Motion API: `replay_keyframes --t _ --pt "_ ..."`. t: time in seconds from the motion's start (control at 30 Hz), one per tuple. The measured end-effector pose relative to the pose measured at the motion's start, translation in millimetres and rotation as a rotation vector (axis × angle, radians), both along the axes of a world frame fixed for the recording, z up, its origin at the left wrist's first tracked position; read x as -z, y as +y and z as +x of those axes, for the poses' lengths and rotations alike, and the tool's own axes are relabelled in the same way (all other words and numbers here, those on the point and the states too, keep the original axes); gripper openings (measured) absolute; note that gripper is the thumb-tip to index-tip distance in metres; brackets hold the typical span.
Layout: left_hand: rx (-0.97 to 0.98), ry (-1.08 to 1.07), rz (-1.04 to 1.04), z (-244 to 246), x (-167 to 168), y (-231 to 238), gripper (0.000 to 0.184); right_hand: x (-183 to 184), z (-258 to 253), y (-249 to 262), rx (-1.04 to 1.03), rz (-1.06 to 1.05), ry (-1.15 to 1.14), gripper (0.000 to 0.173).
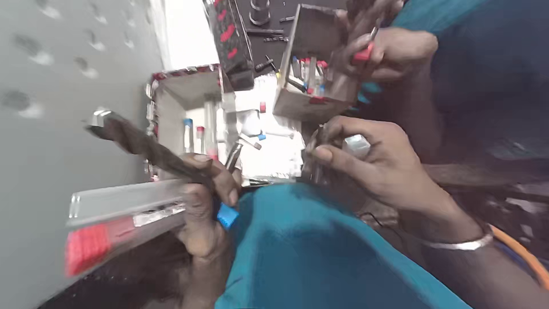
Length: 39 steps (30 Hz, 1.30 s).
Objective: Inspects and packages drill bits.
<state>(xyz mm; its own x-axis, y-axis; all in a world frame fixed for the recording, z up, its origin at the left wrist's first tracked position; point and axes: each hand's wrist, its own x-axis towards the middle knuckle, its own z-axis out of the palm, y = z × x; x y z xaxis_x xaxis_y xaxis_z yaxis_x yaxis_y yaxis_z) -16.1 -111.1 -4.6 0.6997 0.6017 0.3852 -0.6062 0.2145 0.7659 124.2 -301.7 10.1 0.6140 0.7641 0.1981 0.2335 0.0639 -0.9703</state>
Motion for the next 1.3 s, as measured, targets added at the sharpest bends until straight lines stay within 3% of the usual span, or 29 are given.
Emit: replay_keyframes --t 0.13,0.3,0.67,1.1,1.2,1.3 --pt "0.125 0.041 -0.075 -7 6 0 0.023 55 5 -37 0.185 -0.396 0.122 0.013" --pt "0.118 0.078 -0.089 -6 9 -2 0.023 118 14 -55 0.345 -0.83 0.001 0.032" --pt "0.09 0.084 -0.109 -3 12 -4 0.023 130 18 -32 0.364 -1.095 -0.09 0.052" --pt "0.104 0.076 -0.059 0 12 7 0.024 123 41 -54 0.224 -0.972 0.006 0.036" --pt "0.155 0.08 -0.042 -5 20 17 0.027 96 38 -59 0.183 -0.702 0.013 0.03" --pt "0.175 0.072 -0.065 -14 36 28 0.021 46 18 -47 -0.045 -0.152 0.106 0.032"
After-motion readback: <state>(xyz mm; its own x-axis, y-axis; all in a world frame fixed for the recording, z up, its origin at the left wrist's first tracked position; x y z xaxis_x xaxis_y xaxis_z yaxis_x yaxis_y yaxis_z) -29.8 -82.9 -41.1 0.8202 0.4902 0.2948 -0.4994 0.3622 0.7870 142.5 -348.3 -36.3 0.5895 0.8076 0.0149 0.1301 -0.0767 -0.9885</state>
